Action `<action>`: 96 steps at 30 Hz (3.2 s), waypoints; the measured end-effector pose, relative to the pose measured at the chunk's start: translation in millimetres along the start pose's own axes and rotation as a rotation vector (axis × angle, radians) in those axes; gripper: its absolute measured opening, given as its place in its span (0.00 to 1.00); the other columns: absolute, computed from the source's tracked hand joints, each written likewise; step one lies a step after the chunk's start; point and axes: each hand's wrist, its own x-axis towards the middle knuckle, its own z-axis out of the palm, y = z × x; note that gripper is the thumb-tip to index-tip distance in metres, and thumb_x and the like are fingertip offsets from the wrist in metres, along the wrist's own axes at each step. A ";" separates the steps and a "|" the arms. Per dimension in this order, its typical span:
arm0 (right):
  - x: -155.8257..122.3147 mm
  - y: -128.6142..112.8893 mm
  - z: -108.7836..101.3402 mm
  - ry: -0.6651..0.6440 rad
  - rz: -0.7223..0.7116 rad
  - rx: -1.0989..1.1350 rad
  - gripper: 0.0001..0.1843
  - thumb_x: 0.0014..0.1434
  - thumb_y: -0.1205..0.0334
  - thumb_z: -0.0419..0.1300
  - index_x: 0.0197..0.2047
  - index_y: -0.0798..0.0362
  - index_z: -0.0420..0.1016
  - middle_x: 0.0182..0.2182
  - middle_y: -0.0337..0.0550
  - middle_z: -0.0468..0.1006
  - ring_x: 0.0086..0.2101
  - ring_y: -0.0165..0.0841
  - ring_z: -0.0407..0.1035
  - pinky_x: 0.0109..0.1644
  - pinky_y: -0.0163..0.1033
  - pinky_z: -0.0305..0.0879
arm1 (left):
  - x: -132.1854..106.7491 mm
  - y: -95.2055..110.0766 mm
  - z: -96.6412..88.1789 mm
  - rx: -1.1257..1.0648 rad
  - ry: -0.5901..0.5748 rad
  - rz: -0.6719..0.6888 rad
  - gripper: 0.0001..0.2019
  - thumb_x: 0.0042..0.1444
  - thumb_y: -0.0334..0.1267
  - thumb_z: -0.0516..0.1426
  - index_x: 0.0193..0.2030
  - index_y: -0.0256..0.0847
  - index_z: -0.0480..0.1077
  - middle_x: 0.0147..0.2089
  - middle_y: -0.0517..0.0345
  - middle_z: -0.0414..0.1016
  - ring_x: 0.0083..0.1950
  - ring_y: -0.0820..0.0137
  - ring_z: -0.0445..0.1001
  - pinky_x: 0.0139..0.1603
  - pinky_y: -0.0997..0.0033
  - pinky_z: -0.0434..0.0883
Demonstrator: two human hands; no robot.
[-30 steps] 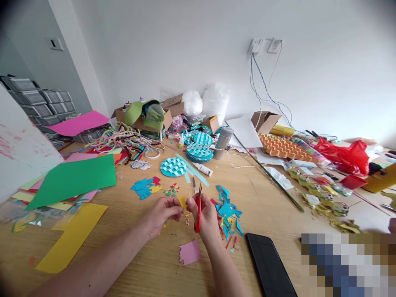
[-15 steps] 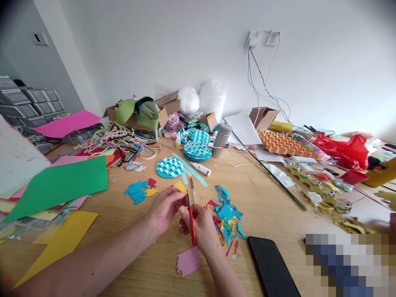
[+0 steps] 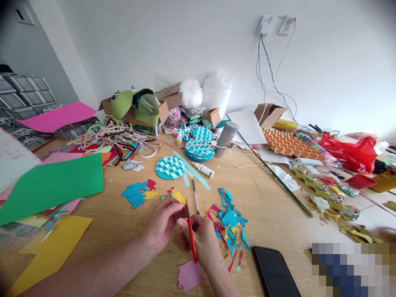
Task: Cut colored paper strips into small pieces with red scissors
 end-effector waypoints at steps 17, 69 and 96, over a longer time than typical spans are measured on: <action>0.1 2.4 -5.7 -0.060 0.050 0.020 0.25 0.47 0.43 0.66 0.23 0.52 0.59 0.14 0.34 0.68 0.14 0.29 0.66 0.16 0.29 0.53 | 4.3 -2.3 -3.0 0.112 -0.069 -0.006 0.06 0.46 0.34 0.61 0.25 0.37 0.68 0.28 0.55 0.74 0.32 0.68 0.71 0.35 0.69 0.66; -4.6 -14.1 -8.5 -0.098 0.248 -0.007 0.27 0.43 0.39 0.66 0.21 0.52 0.59 0.13 0.32 0.68 0.11 0.26 0.64 0.12 0.27 0.46 | 12.4 4.7 -18.6 0.425 -0.082 0.039 0.07 0.48 0.38 0.61 0.27 0.38 0.70 0.27 0.58 0.72 0.31 0.69 0.71 0.37 0.69 0.67; -1.8 -6.2 -5.0 -0.129 0.210 0.101 0.27 0.45 0.38 0.65 0.24 0.54 0.61 0.17 0.35 0.72 0.14 0.27 0.68 0.15 0.28 0.58 | 9.9 9.5 -11.0 0.225 0.056 -0.119 0.12 0.38 0.40 0.68 0.22 0.34 0.74 0.22 0.58 0.73 0.26 0.75 0.68 0.31 0.74 0.64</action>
